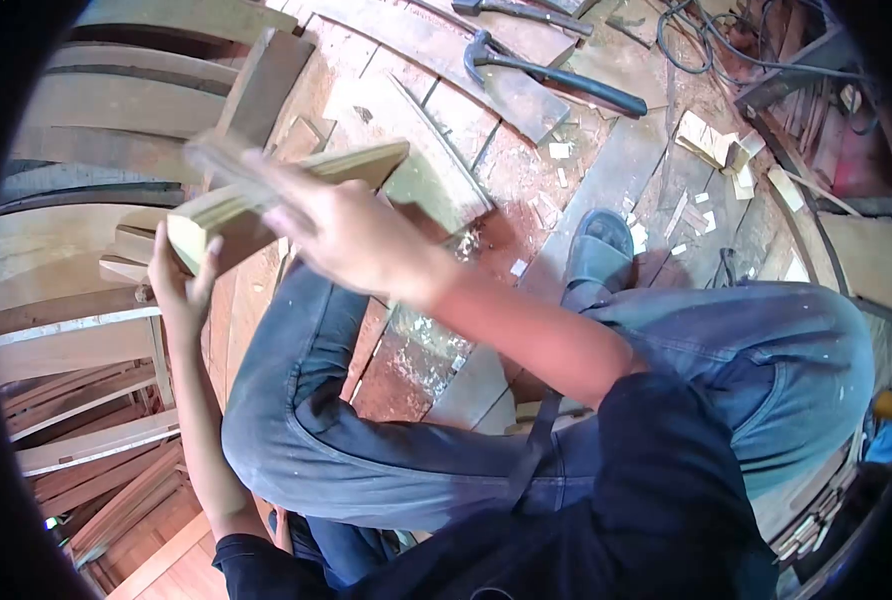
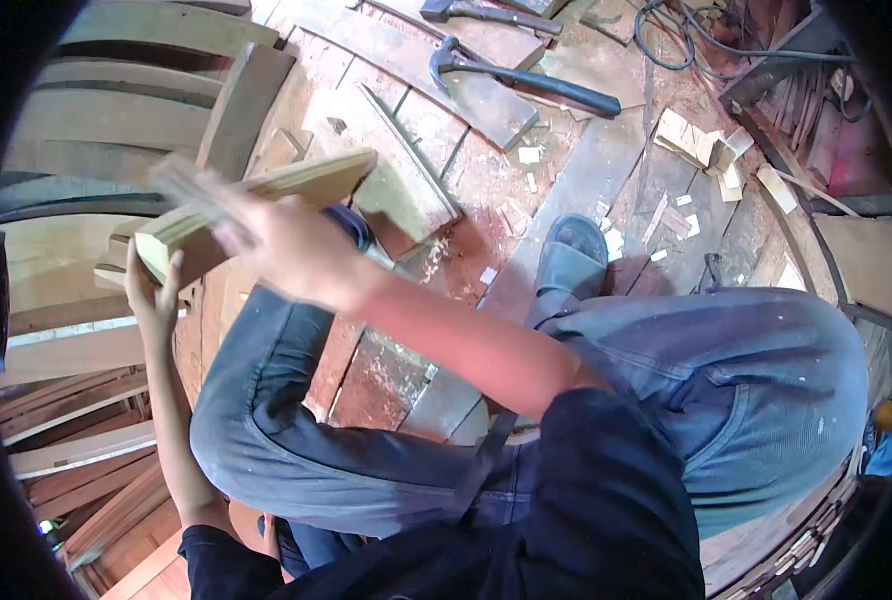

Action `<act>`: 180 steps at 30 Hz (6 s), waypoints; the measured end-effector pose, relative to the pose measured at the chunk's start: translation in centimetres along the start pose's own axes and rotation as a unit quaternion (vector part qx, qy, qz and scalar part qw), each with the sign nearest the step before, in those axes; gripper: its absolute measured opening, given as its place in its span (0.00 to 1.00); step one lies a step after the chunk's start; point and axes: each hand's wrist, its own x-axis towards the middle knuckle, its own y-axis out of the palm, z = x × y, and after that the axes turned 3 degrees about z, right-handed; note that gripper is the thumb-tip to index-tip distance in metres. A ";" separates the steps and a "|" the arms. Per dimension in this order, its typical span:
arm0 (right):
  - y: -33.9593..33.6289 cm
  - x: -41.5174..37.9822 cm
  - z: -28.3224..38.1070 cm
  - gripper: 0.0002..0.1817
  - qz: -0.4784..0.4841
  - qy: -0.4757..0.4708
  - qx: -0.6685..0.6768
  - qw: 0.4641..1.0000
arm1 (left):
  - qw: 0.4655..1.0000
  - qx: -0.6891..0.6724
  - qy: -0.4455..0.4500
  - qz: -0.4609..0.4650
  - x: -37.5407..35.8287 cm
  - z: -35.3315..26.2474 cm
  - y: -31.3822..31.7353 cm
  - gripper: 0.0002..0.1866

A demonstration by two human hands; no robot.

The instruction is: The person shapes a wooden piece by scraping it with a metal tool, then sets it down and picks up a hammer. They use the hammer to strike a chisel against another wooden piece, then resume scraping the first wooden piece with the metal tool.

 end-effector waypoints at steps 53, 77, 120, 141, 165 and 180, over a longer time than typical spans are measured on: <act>0.1 0.2 -0.3 0.32 0.021 0.000 -0.013 1.000 | 0.998 -0.007 0.040 0.042 0.7 -3.1 0.1 0.29; 0.1 -0.2 -7.3 0.30 -0.017 0.146 -0.067 0.987 | 0.995 -0.070 -0.074 0.010 -2.4 1.9 -1.3 0.28; 3.0 2.1 -4.5 0.30 -0.127 -0.072 -0.008 0.989 | 0.992 -0.107 -0.074 -0.003 -0.5 2.7 -0.9 0.32; 2.5 1.1 0.4 0.32 -0.024 -0.111 0.063 0.992 | 0.992 -0.100 -0.069 0.036 -0.2 -1.3 -0.4 0.32; -1.2 1.6 -7.3 0.33 0.074 0.134 -0.115 0.982 | 0.992 -0.079 -0.094 -0.012 -2.1 2.5 -1.1 0.33; 2.0 1.2 -1.7 0.32 -0.012 -0.082 -0.067 0.994 | 0.993 -0.094 -0.073 -0.004 -1.8 1.8 -1.0 0.32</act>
